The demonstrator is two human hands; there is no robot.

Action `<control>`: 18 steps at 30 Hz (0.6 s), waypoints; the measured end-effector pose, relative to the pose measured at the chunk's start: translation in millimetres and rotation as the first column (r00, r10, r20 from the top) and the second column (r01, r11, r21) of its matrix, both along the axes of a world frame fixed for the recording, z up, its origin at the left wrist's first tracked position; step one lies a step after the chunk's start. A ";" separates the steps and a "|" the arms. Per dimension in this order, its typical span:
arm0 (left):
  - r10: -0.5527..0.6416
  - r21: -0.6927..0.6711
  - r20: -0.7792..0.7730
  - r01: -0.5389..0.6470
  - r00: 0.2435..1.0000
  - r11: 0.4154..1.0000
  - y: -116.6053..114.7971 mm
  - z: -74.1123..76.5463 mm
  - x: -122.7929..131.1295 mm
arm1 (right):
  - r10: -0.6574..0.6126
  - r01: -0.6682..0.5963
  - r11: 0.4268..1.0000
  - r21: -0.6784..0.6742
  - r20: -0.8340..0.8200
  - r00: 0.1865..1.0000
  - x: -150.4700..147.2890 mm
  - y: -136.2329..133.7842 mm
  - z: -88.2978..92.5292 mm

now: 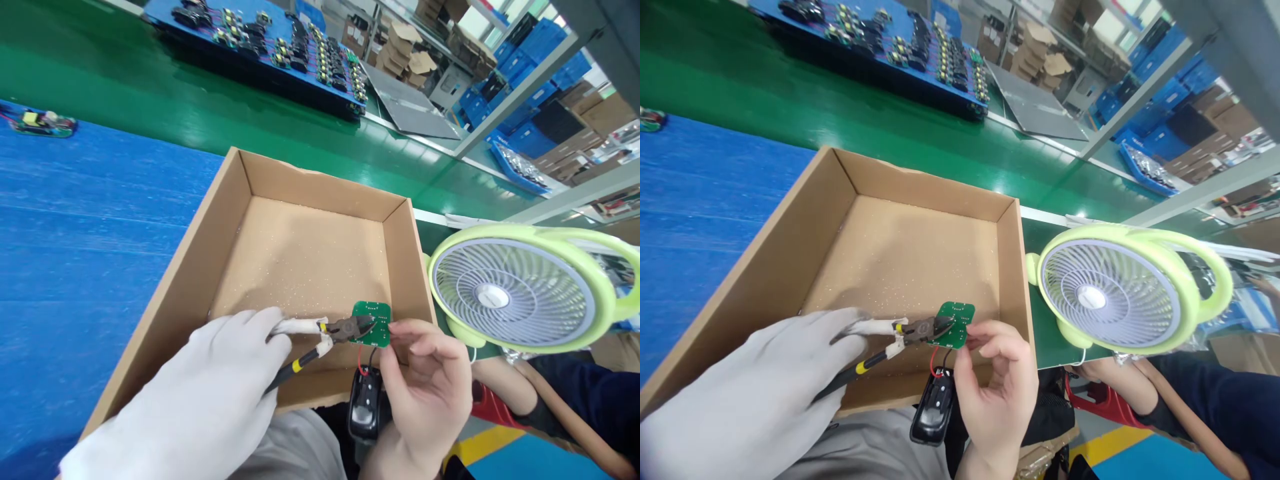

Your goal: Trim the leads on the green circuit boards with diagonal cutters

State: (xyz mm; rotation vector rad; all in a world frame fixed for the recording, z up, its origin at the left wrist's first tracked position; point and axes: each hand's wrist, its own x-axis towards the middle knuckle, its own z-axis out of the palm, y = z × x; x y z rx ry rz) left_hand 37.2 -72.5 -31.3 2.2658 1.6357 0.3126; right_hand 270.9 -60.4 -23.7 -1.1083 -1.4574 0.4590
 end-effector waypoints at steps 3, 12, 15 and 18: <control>-0.069 0.154 -0.041 0.074 0.997 0.985 -1.1 -1.3 -2.4 | 0.017 -0.018 0.999 0.030 0.023 1.000 1.0 0.8 -1.3; -0.075 0.000 -0.077 0.076 0.994 0.997 -0.4 -3.1 -2.2 | 0.033 -0.034 0.999 0.037 0.039 0.999 1.0 -0.5 -1.2; -0.071 -0.040 -0.079 0.068 0.994 0.997 0.8 -1.6 -1.4 | 0.060 -0.061 0.997 0.043 0.014 0.998 1.8 -1.4 -2.7; -0.084 -0.084 -0.080 0.077 0.993 0.994 2.1 1.7 -1.4 | 0.067 -0.066 0.997 0.034 -0.017 0.998 3.5 -4.0 -5.1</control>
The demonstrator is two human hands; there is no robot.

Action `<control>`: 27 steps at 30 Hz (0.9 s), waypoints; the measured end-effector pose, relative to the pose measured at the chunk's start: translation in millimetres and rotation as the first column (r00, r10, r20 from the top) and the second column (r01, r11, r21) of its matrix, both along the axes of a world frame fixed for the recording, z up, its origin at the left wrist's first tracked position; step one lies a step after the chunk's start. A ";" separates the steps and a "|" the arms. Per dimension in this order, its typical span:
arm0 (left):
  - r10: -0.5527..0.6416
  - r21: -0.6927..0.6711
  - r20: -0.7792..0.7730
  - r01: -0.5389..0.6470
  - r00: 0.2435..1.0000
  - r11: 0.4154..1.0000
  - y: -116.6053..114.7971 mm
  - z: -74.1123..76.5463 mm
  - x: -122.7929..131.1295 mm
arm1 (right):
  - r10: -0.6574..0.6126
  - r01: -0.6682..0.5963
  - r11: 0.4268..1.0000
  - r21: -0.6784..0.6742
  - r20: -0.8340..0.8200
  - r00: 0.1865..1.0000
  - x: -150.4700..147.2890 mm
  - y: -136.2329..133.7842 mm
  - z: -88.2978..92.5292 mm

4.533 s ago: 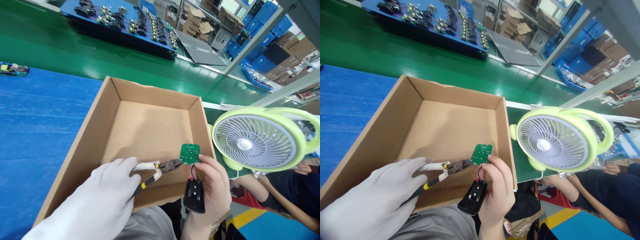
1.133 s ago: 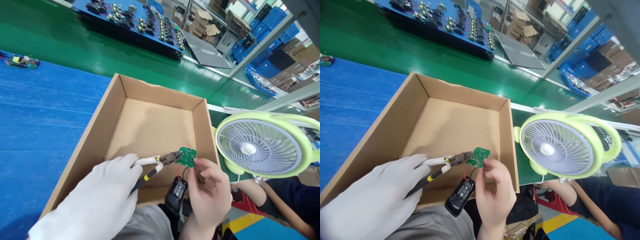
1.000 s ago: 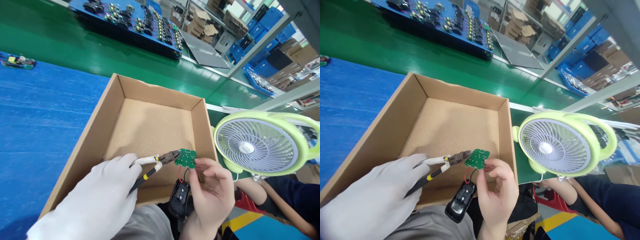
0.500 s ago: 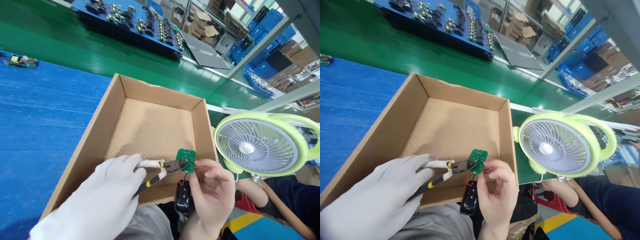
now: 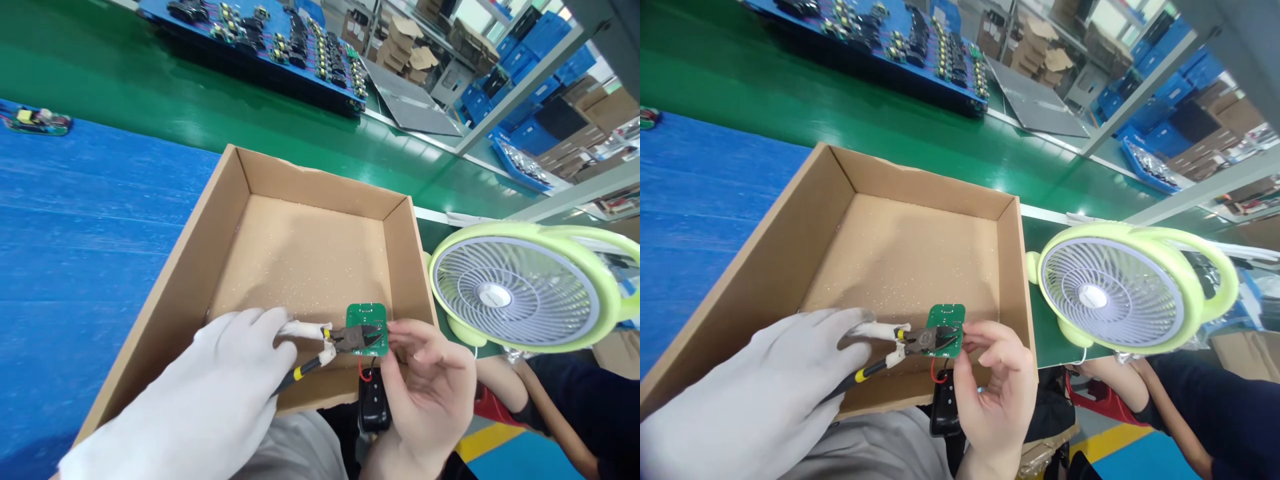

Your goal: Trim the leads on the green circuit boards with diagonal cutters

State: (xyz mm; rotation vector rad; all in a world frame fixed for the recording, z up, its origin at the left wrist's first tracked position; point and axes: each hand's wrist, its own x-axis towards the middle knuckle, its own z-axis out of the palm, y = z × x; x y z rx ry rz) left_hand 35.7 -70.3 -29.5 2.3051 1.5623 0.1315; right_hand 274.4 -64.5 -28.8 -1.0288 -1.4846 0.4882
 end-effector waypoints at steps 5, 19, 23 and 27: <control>-0.002 -0.022 0.018 0.002 1.000 1.000 2.2 4.9 -0.4 | -0.008 0.005 0.999 -0.051 -0.056 0.998 0.7 -4.0 -0.3; -0.025 -0.047 0.029 0.026 0.999 0.999 1.9 3.0 -3.0 | 0.027 -0.030 0.998 -0.060 -0.044 0.999 0.4 -0.4 3.6; -0.065 -0.029 -0.015 0.064 0.998 0.998 1.0 3.1 -1.7 | 0.030 -0.033 0.997 -0.067 -0.052 0.998 1.7 -2.0 3.3; -0.104 -0.028 -0.111 0.102 0.988 0.994 3.3 6.4 2.9 | 0.034 -0.039 0.994 -0.103 -0.043 0.998 1.8 -1.6 3.8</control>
